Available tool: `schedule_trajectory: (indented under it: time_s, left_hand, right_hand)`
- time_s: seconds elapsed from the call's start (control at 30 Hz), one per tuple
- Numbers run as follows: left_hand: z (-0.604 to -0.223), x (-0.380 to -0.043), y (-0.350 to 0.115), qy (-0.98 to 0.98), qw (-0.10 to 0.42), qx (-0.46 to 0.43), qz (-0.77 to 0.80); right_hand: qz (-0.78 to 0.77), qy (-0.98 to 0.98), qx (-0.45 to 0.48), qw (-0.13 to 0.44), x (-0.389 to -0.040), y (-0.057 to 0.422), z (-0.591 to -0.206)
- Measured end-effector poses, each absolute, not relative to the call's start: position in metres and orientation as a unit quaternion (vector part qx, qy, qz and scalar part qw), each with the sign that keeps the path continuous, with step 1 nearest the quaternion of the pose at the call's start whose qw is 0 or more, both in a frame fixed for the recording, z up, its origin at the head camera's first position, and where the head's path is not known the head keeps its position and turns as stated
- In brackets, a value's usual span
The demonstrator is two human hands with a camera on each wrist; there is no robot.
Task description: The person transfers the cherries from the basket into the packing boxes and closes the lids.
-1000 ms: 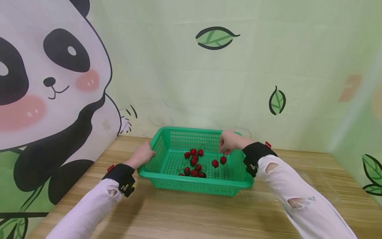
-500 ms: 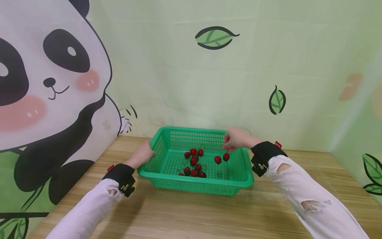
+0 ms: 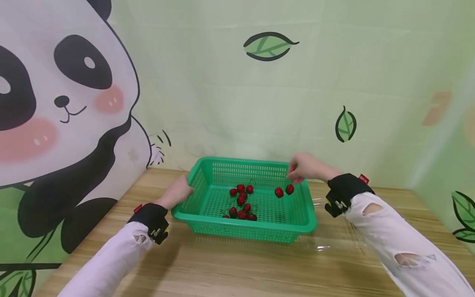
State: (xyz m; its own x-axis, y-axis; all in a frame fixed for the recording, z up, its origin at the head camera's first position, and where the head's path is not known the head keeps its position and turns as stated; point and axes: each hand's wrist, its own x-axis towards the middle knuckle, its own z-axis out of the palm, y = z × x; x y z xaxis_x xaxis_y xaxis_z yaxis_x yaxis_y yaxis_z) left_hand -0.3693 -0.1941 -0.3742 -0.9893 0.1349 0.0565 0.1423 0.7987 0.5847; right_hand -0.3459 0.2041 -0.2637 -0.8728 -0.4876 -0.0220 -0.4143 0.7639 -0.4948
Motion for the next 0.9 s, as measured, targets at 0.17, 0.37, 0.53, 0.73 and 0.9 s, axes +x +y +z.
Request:
schedule_trajectory:
  time_s: [0.17,0.37,0.53,0.73,0.9]
  left_hand:
    - [-0.358,-0.351,-0.183,-0.952,-0.006,-0.058,-0.301]
    - [-0.358,-0.351,-0.182,-0.953,-0.004,-0.054,-0.299]
    - [-0.359,-0.351,-0.183,-0.951,-0.006,-0.055,-0.304]
    - [-0.357,-0.348,-0.182,-0.951,-0.008,-0.055,-0.305]
    - [-0.358,-0.350,-0.182,-0.950,-0.006,-0.056,-0.306]
  right_hand:
    - [-0.256,0.935,-0.235,0.066,-0.341,0.218,-0.258]
    - [-0.264,0.938,-0.218,0.055,-0.340,0.231,-0.254]
    - [-0.268,0.939,-0.209,0.050,-0.341,0.241,-0.251]
    - [-0.270,0.941,-0.202,0.040,-0.339,0.257,-0.248]
    - [-0.270,0.943,-0.190,0.033,-0.336,0.275,-0.248]
